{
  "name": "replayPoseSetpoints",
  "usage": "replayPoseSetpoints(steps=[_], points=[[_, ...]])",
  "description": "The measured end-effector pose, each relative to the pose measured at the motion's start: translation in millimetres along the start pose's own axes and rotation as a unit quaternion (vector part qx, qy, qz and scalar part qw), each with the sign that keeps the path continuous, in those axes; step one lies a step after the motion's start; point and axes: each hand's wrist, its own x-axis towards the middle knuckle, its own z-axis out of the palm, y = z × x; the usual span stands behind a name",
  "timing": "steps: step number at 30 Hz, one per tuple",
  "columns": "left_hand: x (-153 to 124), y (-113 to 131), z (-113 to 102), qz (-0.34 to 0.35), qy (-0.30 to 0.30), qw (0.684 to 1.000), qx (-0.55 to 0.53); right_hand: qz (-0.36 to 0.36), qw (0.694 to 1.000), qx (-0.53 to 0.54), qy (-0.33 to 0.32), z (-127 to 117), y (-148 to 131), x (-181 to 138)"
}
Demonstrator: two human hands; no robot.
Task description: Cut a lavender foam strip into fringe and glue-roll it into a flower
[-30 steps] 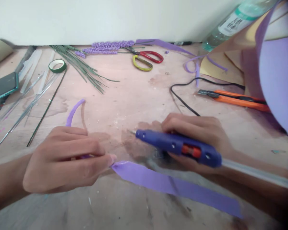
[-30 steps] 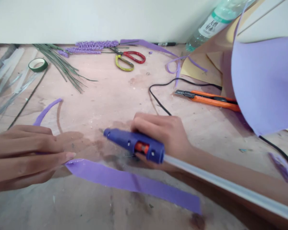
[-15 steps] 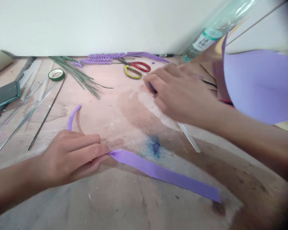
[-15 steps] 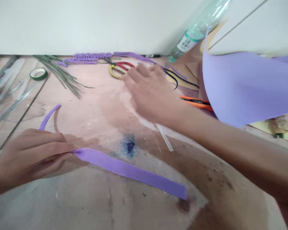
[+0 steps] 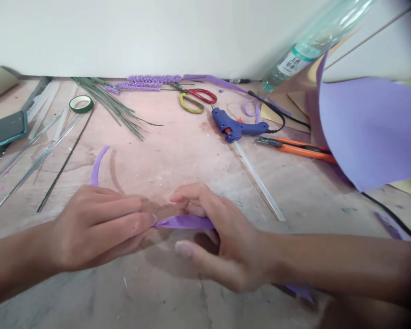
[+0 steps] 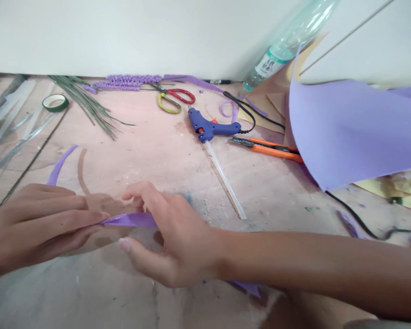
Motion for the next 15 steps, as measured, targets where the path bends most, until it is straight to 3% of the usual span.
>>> replayPoseSetpoints(steps=[7,15], points=[[-3.8,0.9,5.6,-0.001,-0.011,1.0,-0.022,-0.032,0.987,-0.155,0.01,-11.5,1.8,-3.8],[-6.6,1.5,-5.7,-0.002,-0.051,0.999,-0.01,-0.046,0.993,-0.103,0.033,-8.8,6.6,5.1]])
